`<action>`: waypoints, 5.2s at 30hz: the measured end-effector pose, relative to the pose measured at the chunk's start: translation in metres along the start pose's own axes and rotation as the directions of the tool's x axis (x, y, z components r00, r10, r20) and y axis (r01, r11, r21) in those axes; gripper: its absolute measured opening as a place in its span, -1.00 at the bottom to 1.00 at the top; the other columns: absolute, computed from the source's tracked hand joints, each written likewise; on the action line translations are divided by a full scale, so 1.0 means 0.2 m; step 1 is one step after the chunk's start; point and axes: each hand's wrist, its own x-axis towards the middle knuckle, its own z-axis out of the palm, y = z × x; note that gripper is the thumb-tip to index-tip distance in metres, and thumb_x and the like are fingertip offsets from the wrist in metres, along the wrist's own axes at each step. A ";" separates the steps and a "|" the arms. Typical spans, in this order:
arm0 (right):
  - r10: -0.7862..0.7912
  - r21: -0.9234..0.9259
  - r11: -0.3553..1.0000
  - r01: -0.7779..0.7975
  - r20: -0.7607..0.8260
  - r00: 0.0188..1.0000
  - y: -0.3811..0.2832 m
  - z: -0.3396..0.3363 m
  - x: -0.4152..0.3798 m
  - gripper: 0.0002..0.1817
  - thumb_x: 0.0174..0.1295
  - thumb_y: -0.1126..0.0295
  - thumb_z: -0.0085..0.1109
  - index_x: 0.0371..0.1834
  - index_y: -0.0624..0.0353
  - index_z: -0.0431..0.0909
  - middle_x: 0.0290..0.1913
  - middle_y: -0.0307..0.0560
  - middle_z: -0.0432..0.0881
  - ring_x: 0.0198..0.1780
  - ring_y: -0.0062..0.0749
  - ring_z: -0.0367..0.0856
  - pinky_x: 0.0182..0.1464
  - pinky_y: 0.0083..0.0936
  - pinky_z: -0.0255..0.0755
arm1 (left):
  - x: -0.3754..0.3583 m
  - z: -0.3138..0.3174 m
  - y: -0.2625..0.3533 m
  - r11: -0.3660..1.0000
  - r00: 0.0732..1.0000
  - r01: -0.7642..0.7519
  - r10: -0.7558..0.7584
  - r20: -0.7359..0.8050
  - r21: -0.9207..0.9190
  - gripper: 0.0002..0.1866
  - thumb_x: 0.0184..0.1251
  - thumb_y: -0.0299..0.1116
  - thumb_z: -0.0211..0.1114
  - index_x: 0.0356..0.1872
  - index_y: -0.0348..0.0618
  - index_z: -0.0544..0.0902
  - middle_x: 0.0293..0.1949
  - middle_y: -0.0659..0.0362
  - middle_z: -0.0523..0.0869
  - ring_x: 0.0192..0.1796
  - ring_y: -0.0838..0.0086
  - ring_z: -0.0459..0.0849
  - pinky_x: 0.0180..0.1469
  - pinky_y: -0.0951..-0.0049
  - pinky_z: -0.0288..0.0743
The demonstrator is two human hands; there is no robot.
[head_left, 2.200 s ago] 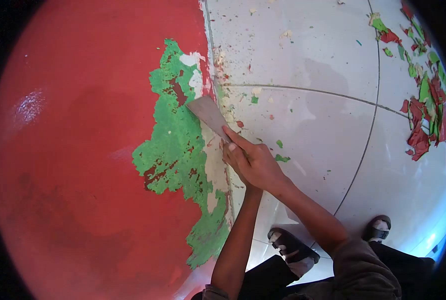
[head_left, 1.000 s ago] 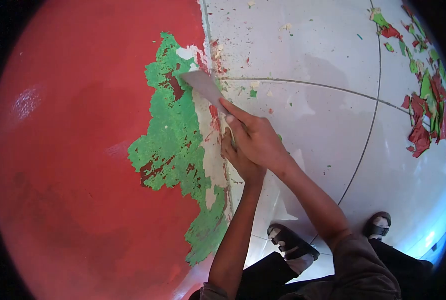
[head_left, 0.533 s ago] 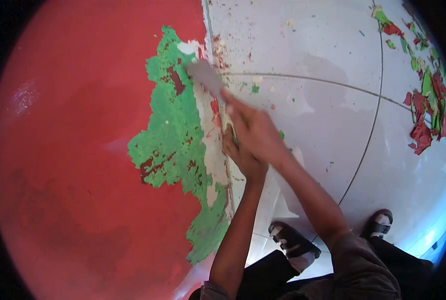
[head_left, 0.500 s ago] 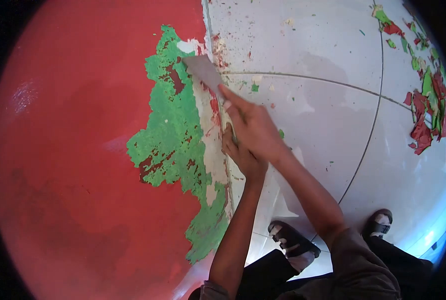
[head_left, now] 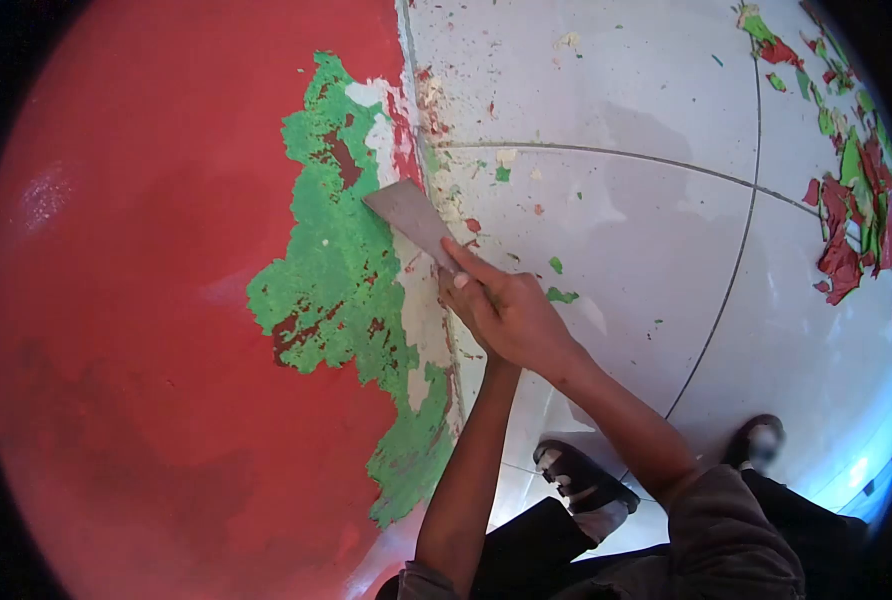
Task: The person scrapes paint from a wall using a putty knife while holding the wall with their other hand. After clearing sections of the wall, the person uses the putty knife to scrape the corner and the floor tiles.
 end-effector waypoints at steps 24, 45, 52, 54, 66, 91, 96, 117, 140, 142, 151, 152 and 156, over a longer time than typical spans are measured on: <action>0.174 -0.054 0.983 -0.175 -0.033 0.984 -0.16 -0.15 0.39 -0.55 0.46 0.17 -0.14 0.39 -0.11 0.36 -0.12 0.31 0.64 0.00 0.08 0.66 0.12 -0.26 0.45 | 0.05 -0.02 0.02 0.997 0.999 -0.036 0.037 -0.010 0.074 -0.47 0.35 -0.31 0.14 0.29 -0.31 0.36 0.23 -0.16 0.40 0.30 -0.07 0.29 0.33 -0.06 0.11; -0.402 -0.242 0.906 0.347 -0.238 0.884 0.14 0.05 0.20 -0.55 0.48 0.26 -0.13 0.37 0.12 0.35 -0.53 0.20 0.46 -0.45 -0.45 0.46 -0.28 -0.45 0.42 | 0.02 0.02 -0.02 0.990 0.996 0.091 -0.092 -0.003 -0.110 -0.47 0.37 -0.31 0.15 0.30 -0.34 0.35 0.20 -0.11 0.41 0.28 -0.05 0.31 0.34 -0.06 0.10; -0.173 -0.069 0.984 0.164 -0.152 0.973 0.06 0.02 0.17 -0.54 0.47 0.24 -0.15 0.38 0.09 0.33 -0.26 0.35 0.62 -0.16 0.01 0.68 -0.06 -0.28 0.49 | 0.06 0.00 0.04 0.988 1.000 0.000 -0.001 0.009 0.154 -0.46 0.34 -0.32 0.18 0.30 -0.32 0.34 0.22 -0.11 0.38 0.30 -0.03 0.30 0.34 -0.06 0.10; -0.417 -0.229 0.903 0.364 -0.264 0.870 0.18 0.06 0.20 -0.53 0.47 0.20 -0.12 0.39 0.09 0.32 -0.41 0.33 0.56 -0.43 -0.11 0.52 -0.24 -0.28 0.48 | 0.04 0.04 0.01 0.950 0.980 0.195 -0.200 0.004 -0.244 -0.46 0.33 -0.30 0.18 0.28 -0.34 0.36 0.24 -0.15 0.36 0.32 -0.06 0.27 0.34 -0.09 0.08; -0.039 -0.011 0.999 0.038 -0.190 0.981 -0.07 -0.04 0.43 -0.54 0.48 0.16 -0.11 0.38 0.02 0.35 -0.43 0.31 0.56 -0.57 -0.36 0.42 -0.30 -0.36 0.43 | 0.02 -0.01 0.04 0.999 0.999 0.031 -0.031 -0.009 -0.040 -0.47 0.31 -0.34 0.15 0.27 -0.39 0.38 0.29 -0.22 0.34 0.34 -0.15 0.24 0.38 -0.10 0.03; -0.113 -0.088 0.991 0.098 -0.193 0.975 -0.05 -0.08 0.43 -0.57 0.48 0.17 -0.12 0.37 -0.04 0.37 -0.55 0.27 0.51 -0.58 -0.16 0.50 -0.36 -0.30 0.41 | 0.05 -0.01 0.03 0.998 0.999 -0.040 0.040 -0.012 0.040 -0.48 0.33 -0.43 -0.08 0.29 -0.46 0.34 0.32 -0.28 0.29 0.34 -0.18 0.22 0.40 -0.15 -0.02; -0.054 -0.142 0.989 0.028 -0.180 0.982 -0.09 -0.12 0.52 -0.57 0.50 0.16 -0.15 0.37 -0.05 0.38 -0.57 0.18 0.54 -0.56 -0.21 0.55 -0.35 -0.32 0.43 | 0.04 -0.03 0.04 0.998 0.999 -0.043 0.043 -0.004 0.050 -0.48 0.29 -0.49 -0.08 0.29 -0.47 0.34 0.31 -0.28 0.30 0.35 -0.18 0.21 0.40 -0.15 -0.02; -0.319 -0.208 0.939 0.273 -0.236 0.918 -0.01 -0.07 0.40 -0.52 0.49 0.10 -0.13 0.41 -0.03 0.34 -0.62 -0.04 0.53 -0.60 -0.44 0.51 -0.25 -0.36 0.54 | 0.08 -0.01 0.04 0.998 0.998 -0.057 0.057 -0.016 0.040 -0.47 0.24 -0.54 -0.07 0.28 -0.48 0.35 0.32 -0.29 0.31 0.33 -0.17 0.24 0.39 -0.17 0.00; -0.107 -0.091 0.991 0.095 -0.134 0.985 -0.11 -0.12 0.42 -0.52 0.47 0.11 -0.15 0.37 0.04 0.35 -0.38 0.40 0.57 -0.34 0.16 0.62 -0.20 -0.13 0.47 | 0.12 -0.05 0.12 0.998 0.998 0.060 -0.059 0.038 -0.008 -0.47 0.23 -0.53 -0.07 0.27 -0.46 0.37 0.30 -0.29 0.32 0.32 -0.19 0.25 0.38 -0.18 0.00; -0.031 -0.103 0.994 0.024 -0.072 0.997 -0.12 -0.12 0.37 -0.51 0.48 0.09 -0.17 0.40 0.03 0.32 -0.36 0.38 0.57 -0.38 0.05 0.63 -0.20 -0.21 0.46 | 0.12 -0.03 0.11 0.998 0.998 0.053 -0.052 0.032 -0.020 -0.49 0.25 -0.50 -0.06 0.26 -0.45 0.38 0.30 -0.29 0.32 0.32 -0.19 0.25 0.38 -0.17 0.00; 0.086 -0.125 0.989 -0.084 0.006 0.996 -0.19 -0.13 0.32 -0.53 0.48 0.19 -0.14 0.40 0.01 0.32 -0.28 0.39 0.61 -0.23 0.00 0.70 -0.13 -0.33 0.47 | 0.07 -0.02 0.04 0.996 0.996 -0.081 0.083 -0.046 0.039 -0.49 0.35 -0.33 0.04 0.27 -0.38 0.39 0.29 -0.27 0.33 0.33 -0.19 0.25 0.37 -0.14 0.02; 0.086 -0.112 0.990 -0.088 -0.017 0.996 -0.20 -0.15 0.36 -0.53 0.48 0.20 -0.14 0.41 0.01 0.32 -0.28 0.38 0.62 -0.22 0.00 0.71 -0.12 -0.33 0.47 | 0.05 -0.01 0.04 0.997 0.996 -0.070 0.072 -0.047 0.039 -0.49 0.36 -0.32 0.04 0.27 -0.38 0.39 0.29 -0.27 0.33 0.32 -0.18 0.26 0.37 -0.14 0.03; -0.135 -0.101 0.987 0.124 -0.111 0.985 -0.11 -0.09 0.35 -0.53 0.47 0.20 -0.13 0.41 0.02 0.33 -0.46 0.28 0.56 -0.44 -0.18 0.60 -0.23 -0.36 0.45 | 0.13 -0.04 0.15 0.967 0.989 0.143 -0.145 0.005 -0.210 -0.50 0.33 -0.39 0.01 0.27 -0.42 0.38 0.28 -0.27 0.34 0.31 -0.18 0.27 0.37 -0.15 0.02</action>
